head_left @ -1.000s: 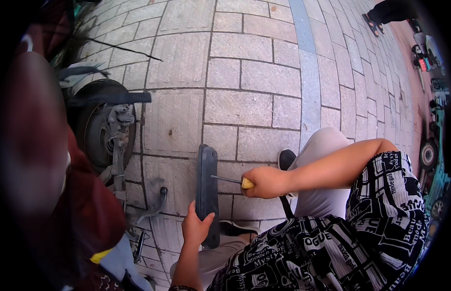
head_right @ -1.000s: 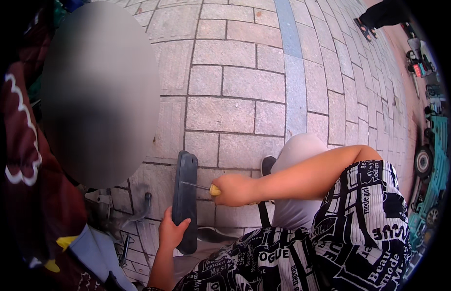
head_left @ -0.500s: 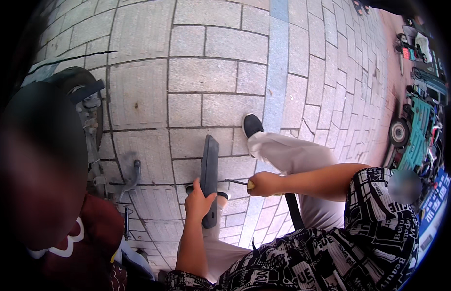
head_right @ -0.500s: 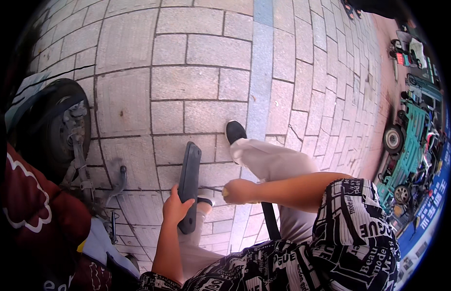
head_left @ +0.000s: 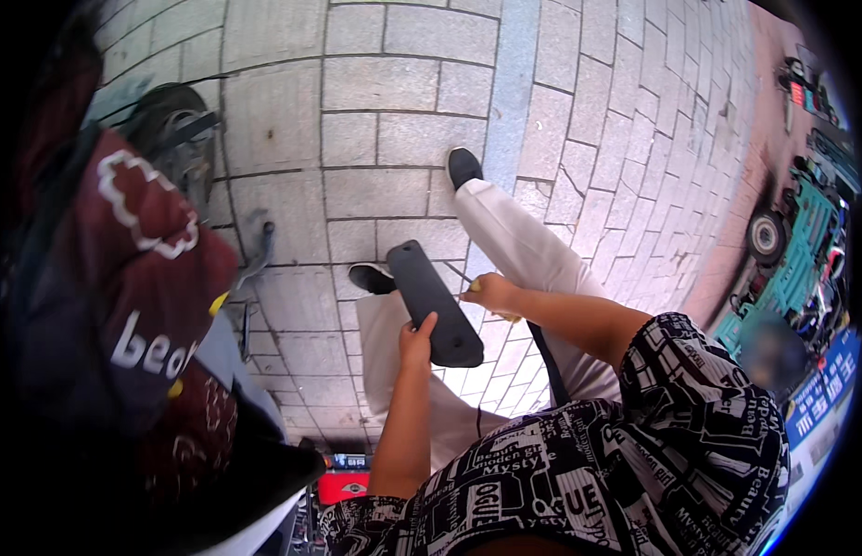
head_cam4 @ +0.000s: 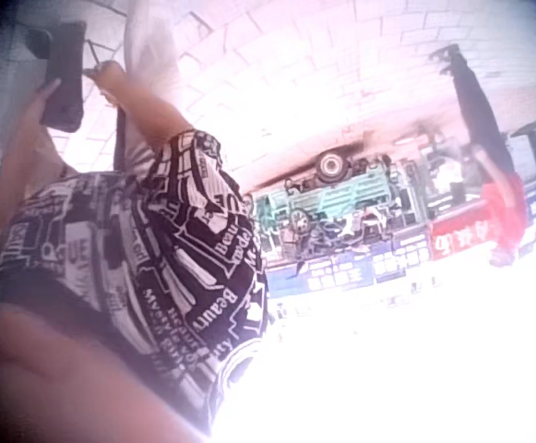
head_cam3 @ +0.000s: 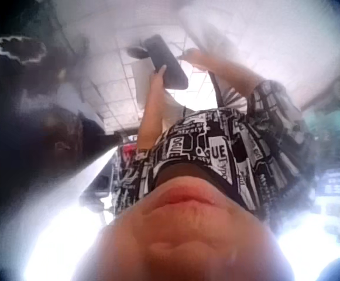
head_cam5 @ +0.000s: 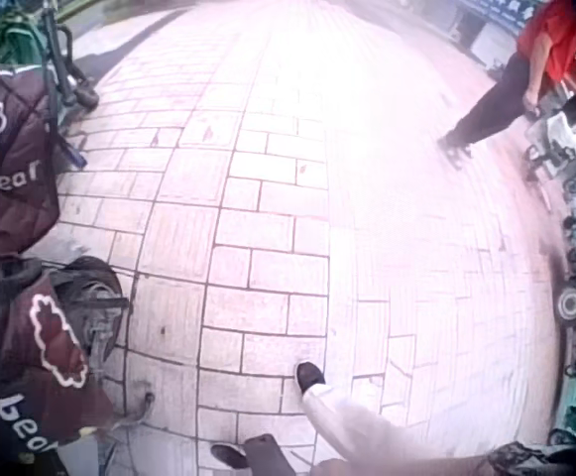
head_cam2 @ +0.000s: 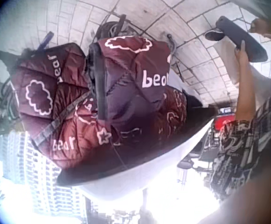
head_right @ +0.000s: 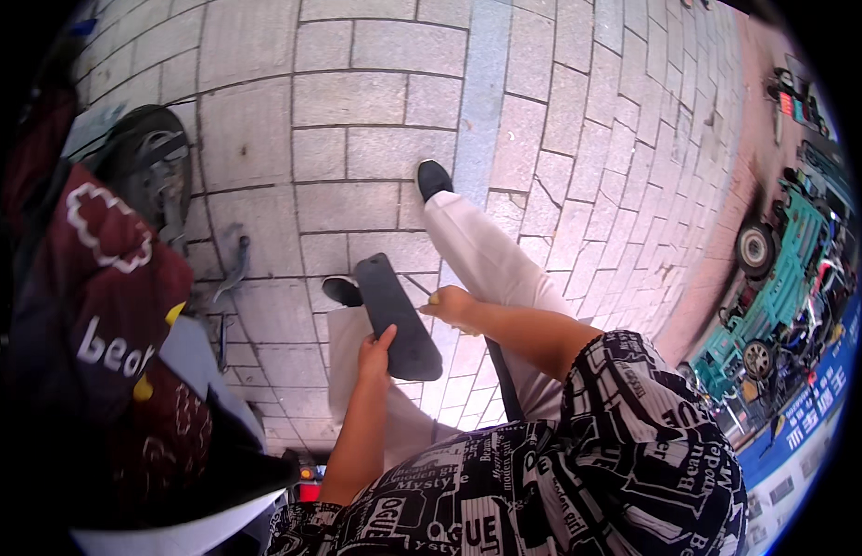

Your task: The person uses a screwdriver to remove a mudguard from the rear wheel of a scooter. They unscrew the fasteners, detach the mudguard, and then place it on the ground before standing up.

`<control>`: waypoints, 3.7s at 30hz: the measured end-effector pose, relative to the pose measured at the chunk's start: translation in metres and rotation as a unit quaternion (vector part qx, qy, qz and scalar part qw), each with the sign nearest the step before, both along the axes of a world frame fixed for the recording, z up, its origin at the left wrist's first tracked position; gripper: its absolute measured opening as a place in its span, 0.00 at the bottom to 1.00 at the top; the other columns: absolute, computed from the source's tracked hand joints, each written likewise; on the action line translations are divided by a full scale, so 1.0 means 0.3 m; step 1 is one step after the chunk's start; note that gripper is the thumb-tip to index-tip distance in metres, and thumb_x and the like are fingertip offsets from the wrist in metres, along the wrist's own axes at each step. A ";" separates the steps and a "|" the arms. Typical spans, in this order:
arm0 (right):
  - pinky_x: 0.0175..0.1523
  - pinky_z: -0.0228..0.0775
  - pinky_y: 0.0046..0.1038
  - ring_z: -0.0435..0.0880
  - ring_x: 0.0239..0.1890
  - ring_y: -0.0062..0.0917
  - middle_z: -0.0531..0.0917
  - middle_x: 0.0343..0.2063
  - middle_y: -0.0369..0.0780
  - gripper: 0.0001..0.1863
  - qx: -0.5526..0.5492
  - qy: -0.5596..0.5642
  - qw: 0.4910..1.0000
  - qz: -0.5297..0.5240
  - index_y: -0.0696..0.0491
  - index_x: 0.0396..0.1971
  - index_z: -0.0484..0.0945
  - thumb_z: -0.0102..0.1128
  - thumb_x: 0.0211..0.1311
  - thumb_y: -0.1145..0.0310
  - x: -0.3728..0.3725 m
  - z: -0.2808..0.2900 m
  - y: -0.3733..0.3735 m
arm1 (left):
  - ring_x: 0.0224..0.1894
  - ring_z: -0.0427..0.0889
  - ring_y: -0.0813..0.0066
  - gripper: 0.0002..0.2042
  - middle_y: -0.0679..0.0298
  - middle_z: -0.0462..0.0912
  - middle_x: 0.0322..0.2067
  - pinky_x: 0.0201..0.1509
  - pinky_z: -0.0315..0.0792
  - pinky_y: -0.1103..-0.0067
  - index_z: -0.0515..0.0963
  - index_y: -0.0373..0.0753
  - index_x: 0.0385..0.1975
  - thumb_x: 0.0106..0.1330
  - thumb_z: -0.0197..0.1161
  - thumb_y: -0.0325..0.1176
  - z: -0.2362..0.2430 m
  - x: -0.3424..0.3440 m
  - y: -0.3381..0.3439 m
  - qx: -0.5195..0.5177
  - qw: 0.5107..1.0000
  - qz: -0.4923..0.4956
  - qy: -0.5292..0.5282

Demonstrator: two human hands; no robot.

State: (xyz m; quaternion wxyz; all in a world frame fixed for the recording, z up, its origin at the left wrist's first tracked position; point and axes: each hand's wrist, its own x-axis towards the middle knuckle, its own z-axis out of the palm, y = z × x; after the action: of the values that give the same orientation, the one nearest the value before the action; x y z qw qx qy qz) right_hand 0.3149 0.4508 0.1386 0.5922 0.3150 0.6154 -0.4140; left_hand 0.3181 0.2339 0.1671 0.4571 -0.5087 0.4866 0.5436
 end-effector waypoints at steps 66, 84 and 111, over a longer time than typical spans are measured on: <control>0.48 0.75 0.38 0.83 0.44 0.40 0.83 0.39 0.49 0.25 0.218 0.419 0.738 0.483 0.56 0.41 0.79 0.68 0.43 0.57 0.182 1.243 0.108 | 0.45 0.82 0.65 0.22 0.58 0.81 0.45 0.44 0.74 0.73 0.68 0.36 0.57 0.66 0.58 0.40 0.704 1.721 -0.088 -0.180 0.808 0.504 0.247; 0.48 0.75 0.34 0.84 0.43 0.38 0.84 0.38 0.49 0.28 0.325 0.323 0.803 0.381 0.60 0.41 0.80 0.68 0.41 0.57 0.532 1.133 0.711 | 0.40 0.84 0.60 0.21 0.53 0.85 0.36 0.45 0.75 0.71 0.80 0.36 0.44 0.58 0.60 0.45 0.401 1.993 0.073 -0.147 0.980 0.036 0.129; 0.33 0.70 0.18 0.77 0.28 0.13 0.81 0.26 0.32 0.06 -0.305 0.435 0.832 -0.161 0.54 0.31 0.77 0.64 0.56 0.70 0.034 1.717 0.198 | 0.54 0.74 0.65 0.30 0.55 0.72 0.52 0.59 0.70 0.68 0.61 0.31 0.57 0.62 0.66 0.39 1.496 0.167 0.353 0.271 0.817 0.254 0.441</control>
State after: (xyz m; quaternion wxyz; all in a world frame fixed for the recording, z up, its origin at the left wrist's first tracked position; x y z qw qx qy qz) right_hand 0.3252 0.5102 0.6538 0.2541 0.0001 0.5929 -0.7642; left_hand 0.3683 0.3396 0.6157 0.1587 -0.1763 0.3225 0.9164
